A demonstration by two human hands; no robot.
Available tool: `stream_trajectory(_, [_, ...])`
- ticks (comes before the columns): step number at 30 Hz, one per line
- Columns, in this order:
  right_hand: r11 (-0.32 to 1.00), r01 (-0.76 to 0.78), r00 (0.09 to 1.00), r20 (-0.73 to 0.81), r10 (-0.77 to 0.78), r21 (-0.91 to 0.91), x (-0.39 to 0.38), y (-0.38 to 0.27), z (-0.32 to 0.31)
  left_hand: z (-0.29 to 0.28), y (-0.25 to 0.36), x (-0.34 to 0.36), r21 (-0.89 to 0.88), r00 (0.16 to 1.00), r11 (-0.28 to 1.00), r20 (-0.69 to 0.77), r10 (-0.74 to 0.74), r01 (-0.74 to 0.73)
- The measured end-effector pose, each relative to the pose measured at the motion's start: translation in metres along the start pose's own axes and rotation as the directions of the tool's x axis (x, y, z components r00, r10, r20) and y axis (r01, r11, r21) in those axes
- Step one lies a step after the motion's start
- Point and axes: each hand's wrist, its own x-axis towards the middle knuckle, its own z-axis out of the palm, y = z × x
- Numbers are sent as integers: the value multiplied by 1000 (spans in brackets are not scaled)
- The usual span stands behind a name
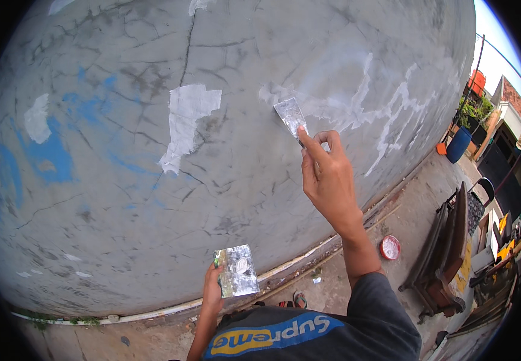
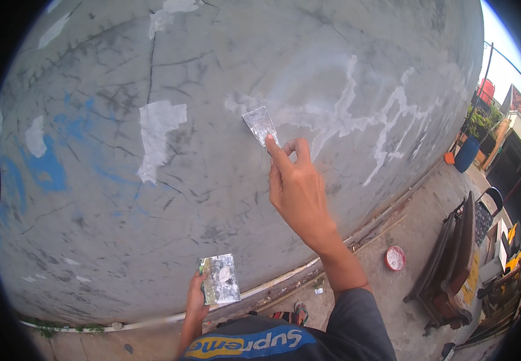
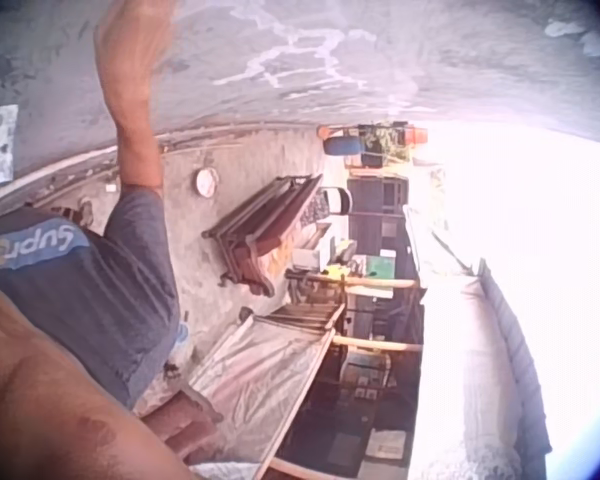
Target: The person uses a putty knife to apply white plaster to a cracked concrete wall, repeatedly scooping material from a metal hawk and smoothing it into the surface. The person works methodically across different sections of the wall, covering cracks and uneven areas.
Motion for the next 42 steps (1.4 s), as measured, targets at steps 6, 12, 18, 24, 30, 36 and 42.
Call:
stream_trajectory(6, [974, 220, 965, -161, -209, 55, 11, 3, 8, 3, 6, -6, -28, 1000, 1000, -28, 5, -5])
stream_trajectory(12, [935, 354, 923, -171, -344, 33, 36, 35, 32, 5, 7, -8, -39, 998, 999, -57, -4, 2])
stream_trajectory(18, [982, 168, 986, -13, -167, 86, -5, 47, 25, 3, 4, -6, -68, 999, 998, -36, 6, -9])
stream_trajectory(24, [989, 147, 989, -17, -146, 31, 17, 2, -21, 5, 4, -2, -20, 1000, 1000, -16, 10, -10])
stream_trajectory(30, [992, 121, 992, -21, -121, -23, 38, -33, -7, 5, 0, -1, 2, 1000, 1000, 11, 5, -5])
stream_trajectory(36, [999, 27, 993, 116, -24, -20, -4, -28, 8, 3, -5, -2, -39, 1000, 999, -2, -18, 18])
stream_trajectory(42, [996, 84, 996, 16, -84, 11, 24, -33, -18, 2, -1, -4, -19, 1000, 1000, 16, 17, -17])
